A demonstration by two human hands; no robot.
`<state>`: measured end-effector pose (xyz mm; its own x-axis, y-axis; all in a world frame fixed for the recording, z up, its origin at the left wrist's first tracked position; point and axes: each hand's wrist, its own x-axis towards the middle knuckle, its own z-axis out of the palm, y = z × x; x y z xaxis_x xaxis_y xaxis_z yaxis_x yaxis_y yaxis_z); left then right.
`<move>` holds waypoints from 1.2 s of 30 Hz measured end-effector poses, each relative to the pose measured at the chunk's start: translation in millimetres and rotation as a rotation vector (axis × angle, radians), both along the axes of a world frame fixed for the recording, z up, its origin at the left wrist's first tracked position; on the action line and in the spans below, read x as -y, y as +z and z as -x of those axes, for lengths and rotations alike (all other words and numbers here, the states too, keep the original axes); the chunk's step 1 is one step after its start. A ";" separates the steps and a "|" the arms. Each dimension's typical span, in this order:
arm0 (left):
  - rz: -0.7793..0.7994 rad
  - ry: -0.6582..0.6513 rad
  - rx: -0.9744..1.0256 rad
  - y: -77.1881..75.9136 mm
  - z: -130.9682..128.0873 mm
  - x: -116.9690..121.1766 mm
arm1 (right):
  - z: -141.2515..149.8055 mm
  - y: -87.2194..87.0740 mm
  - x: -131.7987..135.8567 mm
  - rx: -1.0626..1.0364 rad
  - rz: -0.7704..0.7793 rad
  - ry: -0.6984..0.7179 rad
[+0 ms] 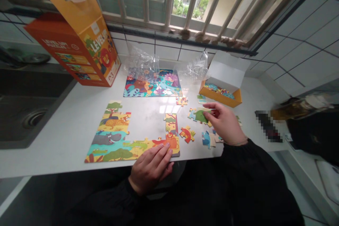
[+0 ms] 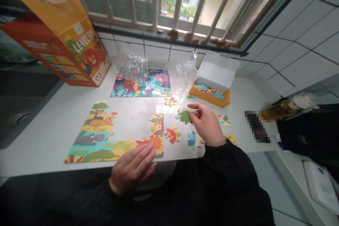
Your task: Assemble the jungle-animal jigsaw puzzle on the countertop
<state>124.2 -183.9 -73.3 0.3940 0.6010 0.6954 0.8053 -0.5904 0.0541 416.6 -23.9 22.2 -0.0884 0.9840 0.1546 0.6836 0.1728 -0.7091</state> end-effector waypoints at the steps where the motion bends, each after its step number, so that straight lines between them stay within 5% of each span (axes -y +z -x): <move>1: 0.003 -0.001 -0.002 0.4 0.0 0.1 | 20.1 -1.2 -6.6 -0.031 0.001 0.050; 5: 0.009 -0.001 0.000 1.3 -0.2 0.6 | 86.8 -22.9 -34.6 -0.111 0.043 0.222; 9: 0.002 0.014 0.002 1.7 -0.4 1.6 | 117.4 -51.4 -50.8 -0.028 -0.039 0.291; 15: -0.001 0.018 -0.010 1.5 0.3 1.3 | 118.2 -64.4 -51.0 0.054 -0.179 0.308; 36: 0.017 0.016 0.004 -0.5 -1.0 1.1 | 118.3 -76.2 -59.6 0.194 -0.211 0.300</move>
